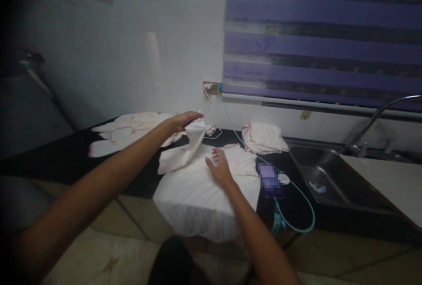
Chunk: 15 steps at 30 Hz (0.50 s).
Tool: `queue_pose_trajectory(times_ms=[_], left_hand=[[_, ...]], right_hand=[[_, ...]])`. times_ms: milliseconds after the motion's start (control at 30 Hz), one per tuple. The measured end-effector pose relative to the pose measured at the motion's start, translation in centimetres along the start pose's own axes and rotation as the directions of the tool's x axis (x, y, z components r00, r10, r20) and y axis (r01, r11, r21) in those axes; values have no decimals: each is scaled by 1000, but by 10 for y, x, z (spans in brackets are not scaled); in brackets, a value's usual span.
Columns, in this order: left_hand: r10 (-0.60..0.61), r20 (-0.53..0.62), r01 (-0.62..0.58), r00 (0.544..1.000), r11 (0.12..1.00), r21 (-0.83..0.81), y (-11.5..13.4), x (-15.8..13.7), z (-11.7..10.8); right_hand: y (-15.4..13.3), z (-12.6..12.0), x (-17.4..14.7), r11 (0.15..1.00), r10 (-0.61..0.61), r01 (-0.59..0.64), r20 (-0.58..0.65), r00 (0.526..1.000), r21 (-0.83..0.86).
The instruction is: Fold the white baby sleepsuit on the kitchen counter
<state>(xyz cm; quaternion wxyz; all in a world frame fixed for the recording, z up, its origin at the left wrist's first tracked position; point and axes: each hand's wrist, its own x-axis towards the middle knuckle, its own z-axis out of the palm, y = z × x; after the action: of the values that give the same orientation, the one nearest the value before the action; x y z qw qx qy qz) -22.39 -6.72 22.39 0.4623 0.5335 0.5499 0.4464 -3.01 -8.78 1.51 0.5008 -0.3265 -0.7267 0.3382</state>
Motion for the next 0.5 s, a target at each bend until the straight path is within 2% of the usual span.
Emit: queue_pose_trajectory(times_ms=[100, 167, 267, 333, 400, 433, 500], left_hand=[[-23, 141, 19, 990, 999, 33, -15, 7, 29], [-27, 225, 16, 974, 999, 50, -25, 10, 46], [-37, 350, 15, 936, 998, 65, -38, 11, 67], [-43, 431, 19, 901, 998, 61, -46, 12, 76], [-35, 484, 19, 875, 999, 38, -55, 12, 82], [-29, 496, 21, 868, 1000, 22, -61, 12, 84], [-13, 508, 28, 861, 999, -22, -74, 12, 87]], right_hand=[[-14, 12, 9, 934, 190, -186, 15, 982, 304], [-19, 14, 15, 860, 272, -251, 17, 962, 444], [-20, 8, 21, 750, 389, -325, 12, 921, 576], [-17, -1, 21, 704, 476, -354, -38, 879, 615], [-13, -12, 19, 700, 529, -364, -105, 842, 614], [-10, -18, 17, 717, 529, -356, -134, 838, 599], [-3, -29, 14, 776, 475, -311, -185, 860, 549]])
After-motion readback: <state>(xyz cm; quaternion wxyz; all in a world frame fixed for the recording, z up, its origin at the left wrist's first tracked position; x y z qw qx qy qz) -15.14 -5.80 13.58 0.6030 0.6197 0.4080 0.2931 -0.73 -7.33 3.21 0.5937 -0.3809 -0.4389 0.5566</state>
